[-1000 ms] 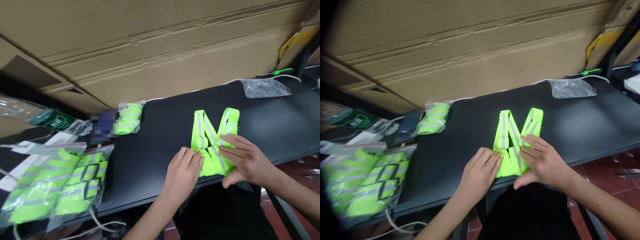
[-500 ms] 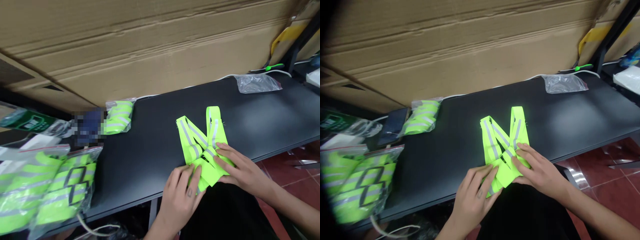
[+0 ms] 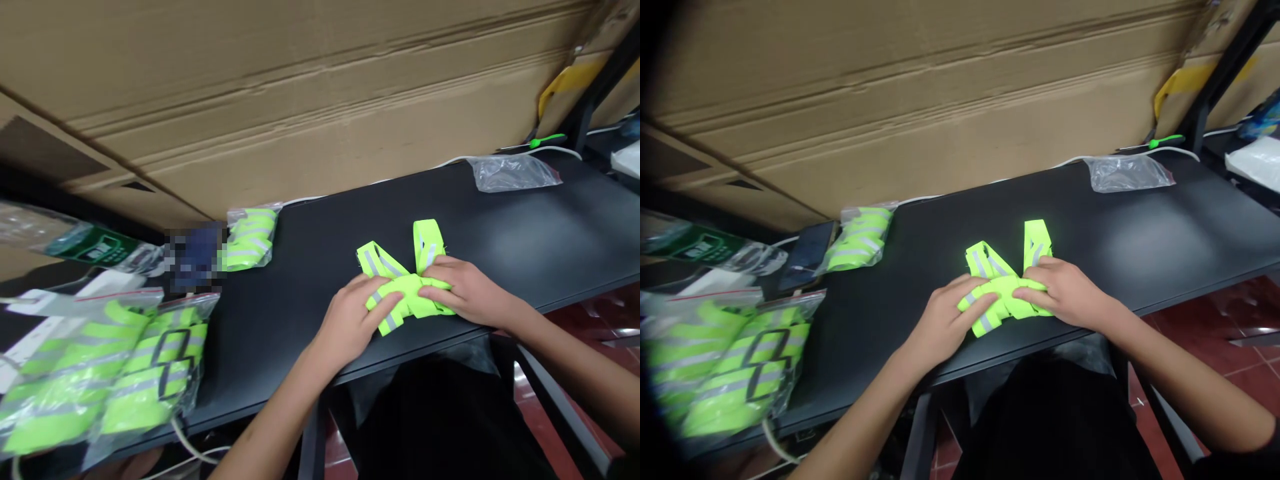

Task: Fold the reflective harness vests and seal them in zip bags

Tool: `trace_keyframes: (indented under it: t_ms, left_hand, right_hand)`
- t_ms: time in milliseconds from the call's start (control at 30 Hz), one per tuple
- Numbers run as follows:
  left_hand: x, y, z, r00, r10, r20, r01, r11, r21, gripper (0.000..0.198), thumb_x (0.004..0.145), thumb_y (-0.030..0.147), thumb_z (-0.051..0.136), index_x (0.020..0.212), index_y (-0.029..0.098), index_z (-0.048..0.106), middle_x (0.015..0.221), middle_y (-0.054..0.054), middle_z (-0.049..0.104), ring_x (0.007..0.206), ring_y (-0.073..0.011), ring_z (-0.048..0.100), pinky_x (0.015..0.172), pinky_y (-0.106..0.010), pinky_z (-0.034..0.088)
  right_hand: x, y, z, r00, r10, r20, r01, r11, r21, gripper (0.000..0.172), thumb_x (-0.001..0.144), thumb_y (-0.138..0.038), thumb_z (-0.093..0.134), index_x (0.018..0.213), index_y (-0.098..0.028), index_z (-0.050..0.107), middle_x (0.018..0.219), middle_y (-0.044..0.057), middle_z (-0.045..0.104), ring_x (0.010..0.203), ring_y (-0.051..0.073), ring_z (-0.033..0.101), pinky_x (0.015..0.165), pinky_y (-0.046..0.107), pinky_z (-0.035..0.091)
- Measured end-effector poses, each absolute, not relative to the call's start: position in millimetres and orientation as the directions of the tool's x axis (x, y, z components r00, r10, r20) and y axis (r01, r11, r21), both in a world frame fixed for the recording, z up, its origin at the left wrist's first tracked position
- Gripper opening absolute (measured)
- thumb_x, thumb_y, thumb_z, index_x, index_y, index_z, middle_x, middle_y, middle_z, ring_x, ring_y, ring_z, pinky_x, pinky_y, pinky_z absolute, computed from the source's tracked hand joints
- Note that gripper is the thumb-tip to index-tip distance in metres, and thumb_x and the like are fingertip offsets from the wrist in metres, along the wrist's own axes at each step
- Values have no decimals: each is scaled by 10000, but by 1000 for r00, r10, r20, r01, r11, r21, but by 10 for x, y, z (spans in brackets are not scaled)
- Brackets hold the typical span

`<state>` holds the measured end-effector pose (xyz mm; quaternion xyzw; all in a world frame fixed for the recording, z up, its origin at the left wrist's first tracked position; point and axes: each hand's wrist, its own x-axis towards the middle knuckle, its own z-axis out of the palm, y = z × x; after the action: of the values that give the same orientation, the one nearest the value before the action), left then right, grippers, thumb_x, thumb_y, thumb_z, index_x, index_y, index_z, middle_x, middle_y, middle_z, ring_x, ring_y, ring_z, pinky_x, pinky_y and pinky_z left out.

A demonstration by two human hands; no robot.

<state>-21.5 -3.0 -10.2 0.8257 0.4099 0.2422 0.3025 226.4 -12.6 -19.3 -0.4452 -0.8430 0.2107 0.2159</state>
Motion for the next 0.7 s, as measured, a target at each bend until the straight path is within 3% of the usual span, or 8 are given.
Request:
trace_keyframes:
  t_ms: [133,267,367,467,567,700]
  left_hand:
    - [-193,82,-200,489,859,154,600,-459,655,294,1002,417,526,905,222,723,901,-34,636,929,-232,525,893,-399,471]
    - [-167,89,-272,433,895,110,695,-409,591,303,1004,458,514,955,215,689,953,-42,613,968,-251,479,927,-452,428]
    - [-151,77,-263,386,911,147,743,-401,536,273,992,432,553,1126,204,621,1031,-52,620,965,-247,487,913,-444,427]
    - [-151,64,-242,422,877,229,735,-479,479,187,995,377,568,1035,212,645,1016,-49,627,933,-236,489,865,-401,437]
    - [-165,44,-238,436,847,305,725,-531,440,191,991,345,588,906,208,691,905,-37,646,854,-217,515,787,-365,454]
    - [-169,-66,-236,439,743,505,733,-621,277,133,975,264,621,942,183,721,830,-31,705,770,-194,608,702,-337,480]
  right_hand:
    - [2209,41,-181,-511,832,217,699,549,-459,470,1054,-473,393,847,-172,688,935,87,581,928,212,577,825,348,477]
    - [2133,157,-217,-513,814,272,748,579,-325,410,1053,-459,409,965,-156,670,914,91,632,906,227,596,796,358,495]
    - [2117,125,-230,-492,743,453,788,601,-130,333,1038,-413,478,936,-148,651,902,101,672,845,226,601,729,351,494]
    - [2153,-24,-226,-628,564,536,704,706,83,271,1008,-338,559,809,-178,649,769,53,668,740,199,587,716,347,503]
    - [2194,-221,-232,-666,523,532,663,742,101,277,992,-380,587,982,-125,696,926,103,727,876,227,655,820,371,558]
    - [2211,-434,-253,-650,664,371,721,693,23,388,1014,-307,542,1360,-136,582,1318,173,643,1205,278,618,979,422,558]
